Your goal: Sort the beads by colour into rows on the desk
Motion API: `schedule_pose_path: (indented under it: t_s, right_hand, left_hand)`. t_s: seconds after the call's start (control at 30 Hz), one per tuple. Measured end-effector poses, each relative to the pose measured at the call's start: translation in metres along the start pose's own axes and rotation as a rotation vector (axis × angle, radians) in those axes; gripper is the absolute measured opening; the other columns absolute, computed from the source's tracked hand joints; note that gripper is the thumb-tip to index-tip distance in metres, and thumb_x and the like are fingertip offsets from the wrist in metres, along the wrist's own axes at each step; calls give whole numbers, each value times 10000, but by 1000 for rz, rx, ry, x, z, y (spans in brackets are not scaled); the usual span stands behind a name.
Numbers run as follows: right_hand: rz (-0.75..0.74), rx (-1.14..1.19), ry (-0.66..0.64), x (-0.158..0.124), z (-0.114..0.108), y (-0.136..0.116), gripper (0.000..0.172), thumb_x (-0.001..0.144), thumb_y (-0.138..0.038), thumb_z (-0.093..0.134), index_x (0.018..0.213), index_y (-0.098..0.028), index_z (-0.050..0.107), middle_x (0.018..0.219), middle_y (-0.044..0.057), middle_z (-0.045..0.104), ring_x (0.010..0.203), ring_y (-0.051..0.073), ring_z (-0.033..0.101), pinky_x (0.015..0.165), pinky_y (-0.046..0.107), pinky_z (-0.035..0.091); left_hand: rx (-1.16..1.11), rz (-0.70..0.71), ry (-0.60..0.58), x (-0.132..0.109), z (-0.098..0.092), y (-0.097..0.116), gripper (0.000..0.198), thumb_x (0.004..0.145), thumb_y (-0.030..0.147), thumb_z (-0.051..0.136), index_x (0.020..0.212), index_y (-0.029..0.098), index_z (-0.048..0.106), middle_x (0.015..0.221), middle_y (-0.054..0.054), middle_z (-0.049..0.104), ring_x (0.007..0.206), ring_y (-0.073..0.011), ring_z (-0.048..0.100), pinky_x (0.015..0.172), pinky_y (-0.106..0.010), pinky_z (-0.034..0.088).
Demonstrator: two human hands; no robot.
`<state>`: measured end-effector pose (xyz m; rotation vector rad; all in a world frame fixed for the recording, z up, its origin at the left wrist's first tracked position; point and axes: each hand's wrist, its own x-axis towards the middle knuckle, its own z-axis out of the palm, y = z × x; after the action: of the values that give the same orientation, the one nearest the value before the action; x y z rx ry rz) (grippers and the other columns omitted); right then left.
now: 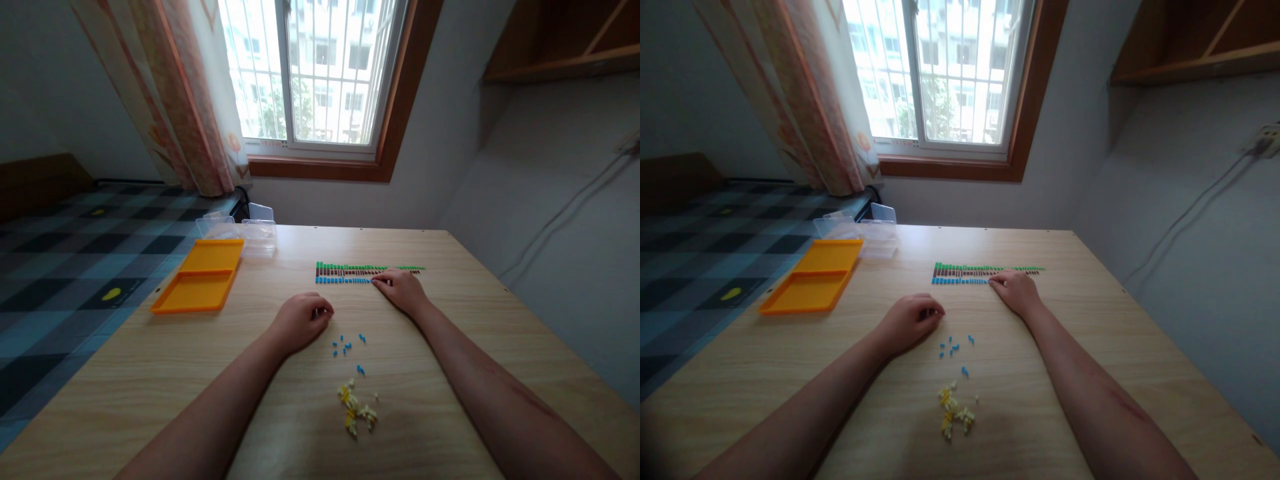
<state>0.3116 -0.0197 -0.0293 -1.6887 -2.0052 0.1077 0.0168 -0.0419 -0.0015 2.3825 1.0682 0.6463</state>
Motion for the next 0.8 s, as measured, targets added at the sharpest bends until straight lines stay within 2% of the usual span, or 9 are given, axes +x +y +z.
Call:
schedule_pose_path:
  t_s: [0.43,0.6,0.7,0.8]
  right_hand:
    - [49,22,41,-2,-1,-2,268,887,-405,579,991,-253,774,945,40,771,837,209,687,743,298,482]
    - [97,154,87,-3,-1,2,385,882,-504,540,881,-206,784,780,50,758,718,207,671,642,280,453]
    - [205,303,127,-3,3,4,475,859,-575,517,779,-176,762,631,32,693,627,199,628,574,271,425]
    - [290,377,143,-5,10,-1,489,839,-597,521,707,-170,721,599,22,654,606,194,607,573,274,423]
  left_hand:
    - [54,27,-34,0,0,0,151,811,159,590,828,213,729,820,-18,680,758,-159,602,692,-262,448]
    - [116,78,-88,-3,-2,5,134,834,205,595,825,230,726,817,-12,671,783,-168,598,700,-269,439]
    - [101,92,-112,-4,-3,12,107,825,223,617,819,226,724,789,-8,663,761,-164,592,685,-269,428]
    - [92,71,-121,-4,-1,20,90,818,263,641,816,220,720,782,-8,659,752,-166,589,670,-270,421]
